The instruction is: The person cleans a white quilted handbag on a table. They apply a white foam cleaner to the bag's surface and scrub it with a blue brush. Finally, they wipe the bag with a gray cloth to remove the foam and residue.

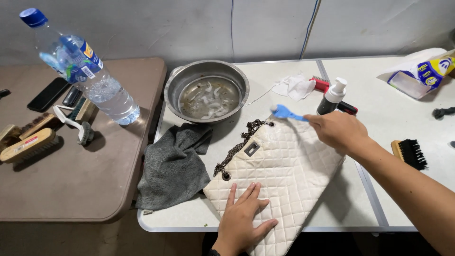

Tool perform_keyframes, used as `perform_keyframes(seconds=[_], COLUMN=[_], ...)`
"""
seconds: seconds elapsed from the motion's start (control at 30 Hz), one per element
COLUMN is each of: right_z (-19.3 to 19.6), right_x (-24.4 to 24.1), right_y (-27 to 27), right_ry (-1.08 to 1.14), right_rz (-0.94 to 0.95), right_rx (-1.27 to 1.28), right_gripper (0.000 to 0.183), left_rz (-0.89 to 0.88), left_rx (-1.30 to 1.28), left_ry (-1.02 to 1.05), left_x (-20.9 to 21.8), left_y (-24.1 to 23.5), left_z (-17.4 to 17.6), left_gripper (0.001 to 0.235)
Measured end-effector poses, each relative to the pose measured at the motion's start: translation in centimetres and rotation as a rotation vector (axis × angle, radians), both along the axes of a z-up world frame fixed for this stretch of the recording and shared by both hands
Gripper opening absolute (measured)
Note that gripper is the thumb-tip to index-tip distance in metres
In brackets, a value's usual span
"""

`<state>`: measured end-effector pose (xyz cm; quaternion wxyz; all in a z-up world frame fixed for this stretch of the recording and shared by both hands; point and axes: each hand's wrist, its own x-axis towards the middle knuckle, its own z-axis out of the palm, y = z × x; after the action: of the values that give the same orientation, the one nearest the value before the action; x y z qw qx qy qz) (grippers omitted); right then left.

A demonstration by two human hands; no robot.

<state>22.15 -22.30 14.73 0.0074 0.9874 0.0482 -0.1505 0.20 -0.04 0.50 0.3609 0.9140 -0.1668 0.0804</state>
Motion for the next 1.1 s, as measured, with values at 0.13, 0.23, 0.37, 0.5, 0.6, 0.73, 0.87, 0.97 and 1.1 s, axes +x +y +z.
perform_keyframes(seconds=[0.13,0.23,0.37,0.5,0.6,0.73,0.87,0.97,1.1], right_z=[-1.0,-1.2,-1.4,-1.9,-1.9,-0.9,0.0,-1.1,-0.8], right_x=[0.7,0.8,1.1,1.3,1.3,0.7,0.9,0.7,0.8], right_y=[-0.4,-0.8,-1.2,-1.6,-1.5,-0.9,-0.2,-0.9,-1.6], right_ry=[0.069,0.005,0.011,0.004,0.015,-0.004,0.056,0.034,0.039], right_rz=[0.097,-0.071,0.057,0.051,0.047,-0.059,-0.013,-0.037,0.015], right_rx=[0.168,0.086,0.206,0.193,0.184,0.187,0.215,0.225,0.173], right_gripper=[0.040,0.044,0.041,0.043,0.039,0.044,0.042,0.042,0.043], left_rz=[0.002,-0.003,0.006,0.006,0.000,0.018,0.008,-0.003,0.002], left_rx=[0.000,0.012,-0.003,-0.003,0.001,-0.010,-0.016,-0.025,-0.012], left_ry=[-0.002,0.000,0.011,0.030,0.034,0.043,0.021,0.040,0.018], left_x=[0.1,0.0,0.2,0.0,0.0,0.1,0.2,0.1,0.1], left_y=[0.0,0.0,-0.1,-0.1,-0.1,-0.1,0.0,0.0,-0.1], left_z=[-0.3,0.0,0.2,0.5,0.2,0.4,0.0,0.0,0.2], left_gripper=[0.053,0.051,0.050,0.054,0.051,0.051,0.052,0.049,0.051])
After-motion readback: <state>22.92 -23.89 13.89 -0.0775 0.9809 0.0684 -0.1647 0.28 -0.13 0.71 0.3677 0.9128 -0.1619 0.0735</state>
